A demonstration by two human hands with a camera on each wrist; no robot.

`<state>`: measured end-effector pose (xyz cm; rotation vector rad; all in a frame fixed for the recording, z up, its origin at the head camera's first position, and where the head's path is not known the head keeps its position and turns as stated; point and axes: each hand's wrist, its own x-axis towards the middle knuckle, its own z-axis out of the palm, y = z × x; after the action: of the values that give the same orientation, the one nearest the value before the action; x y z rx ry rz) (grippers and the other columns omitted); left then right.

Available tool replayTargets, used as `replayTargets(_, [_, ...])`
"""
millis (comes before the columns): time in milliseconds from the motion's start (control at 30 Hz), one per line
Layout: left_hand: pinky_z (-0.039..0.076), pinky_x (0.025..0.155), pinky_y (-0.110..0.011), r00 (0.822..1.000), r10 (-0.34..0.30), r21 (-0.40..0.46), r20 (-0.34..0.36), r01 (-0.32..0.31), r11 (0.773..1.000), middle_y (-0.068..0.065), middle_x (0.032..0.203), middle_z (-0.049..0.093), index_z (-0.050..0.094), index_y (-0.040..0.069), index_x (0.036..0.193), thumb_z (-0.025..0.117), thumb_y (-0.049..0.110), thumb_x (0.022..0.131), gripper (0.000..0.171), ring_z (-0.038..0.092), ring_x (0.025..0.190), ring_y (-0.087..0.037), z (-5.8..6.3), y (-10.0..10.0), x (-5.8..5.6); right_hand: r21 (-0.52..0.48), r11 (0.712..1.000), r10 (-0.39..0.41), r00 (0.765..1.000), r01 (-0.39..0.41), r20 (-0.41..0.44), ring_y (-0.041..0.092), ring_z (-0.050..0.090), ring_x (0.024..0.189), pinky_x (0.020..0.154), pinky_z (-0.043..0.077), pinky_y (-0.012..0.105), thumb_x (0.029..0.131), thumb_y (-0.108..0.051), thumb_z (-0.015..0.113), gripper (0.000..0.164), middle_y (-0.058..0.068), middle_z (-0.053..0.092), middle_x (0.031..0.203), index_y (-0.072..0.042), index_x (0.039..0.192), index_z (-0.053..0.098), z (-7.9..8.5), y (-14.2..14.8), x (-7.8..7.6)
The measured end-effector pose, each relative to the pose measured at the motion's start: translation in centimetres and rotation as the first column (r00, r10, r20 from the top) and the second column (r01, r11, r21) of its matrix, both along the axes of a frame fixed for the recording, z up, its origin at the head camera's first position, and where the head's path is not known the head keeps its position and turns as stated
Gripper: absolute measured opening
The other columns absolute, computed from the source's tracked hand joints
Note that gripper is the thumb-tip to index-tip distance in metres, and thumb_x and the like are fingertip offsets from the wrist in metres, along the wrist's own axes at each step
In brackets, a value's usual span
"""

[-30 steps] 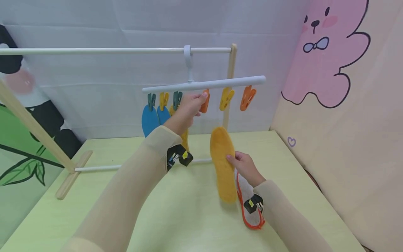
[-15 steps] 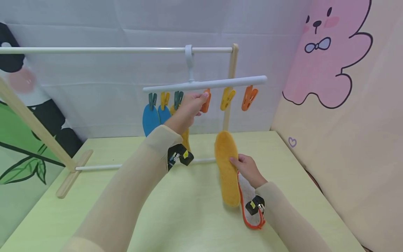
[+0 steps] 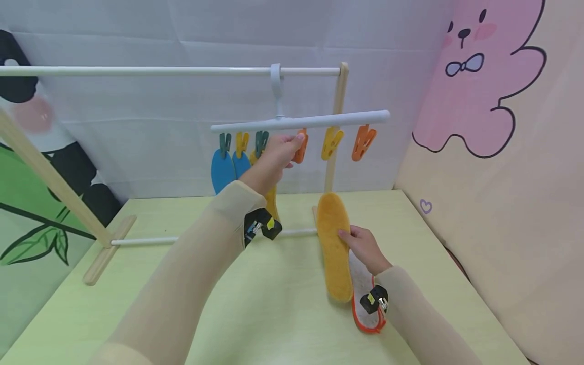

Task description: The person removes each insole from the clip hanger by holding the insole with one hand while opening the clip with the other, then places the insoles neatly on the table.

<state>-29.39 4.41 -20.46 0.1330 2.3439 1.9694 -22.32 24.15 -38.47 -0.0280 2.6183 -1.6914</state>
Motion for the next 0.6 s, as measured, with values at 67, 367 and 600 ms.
replayTargets(67, [0.035,0.072,-0.03,1.0,0.0,0.001,-0.004,0.0,1.0,-0.004,0.073,0.048,0.061,0.005,0.088,0.052,0.035,0.097,0.033,0.045,0.079,-0.018,0.0,0.0,0.0,0.002,1.0,0.003,1.0,-0.003,0.004,0.008,0.059,0.083,0.086,0.044,0.038,0.101,-0.024,0.051,0.038,0.006,0.069,0.094,0.012,0.11,0.058,-0.1,0.1,0.0])
replayTargets(367, [0.036,0.072,-0.029,1.0,0.009,0.015,0.011,-0.009,1.0,-0.003,0.072,0.048,0.061,0.005,0.086,0.052,0.035,0.097,0.033,0.046,0.081,-0.018,0.0,-0.1,0.3,0.023,1.0,0.002,0.999,-0.003,0.036,0.01,0.058,0.081,0.08,0.045,0.033,0.101,-0.025,0.051,0.038,0.004,0.068,0.092,0.011,0.11,0.059,-0.5,0.4,0.1])
replayTargets(600, [0.036,0.07,-0.028,1.0,0.011,0.022,0.006,-0.011,1.0,-0.003,0.076,0.049,0.062,0.003,0.088,0.053,0.034,0.098,0.034,0.045,0.081,-0.018,0.2,0.0,0.4,0.02,1.0,-0.023,0.997,0.022,0.079,0.011,0.056,0.083,0.084,0.044,0.039,0.101,-0.027,0.051,0.041,0.003,0.067,0.093,0.011,0.114,0.058,-1.2,0.9,0.3])
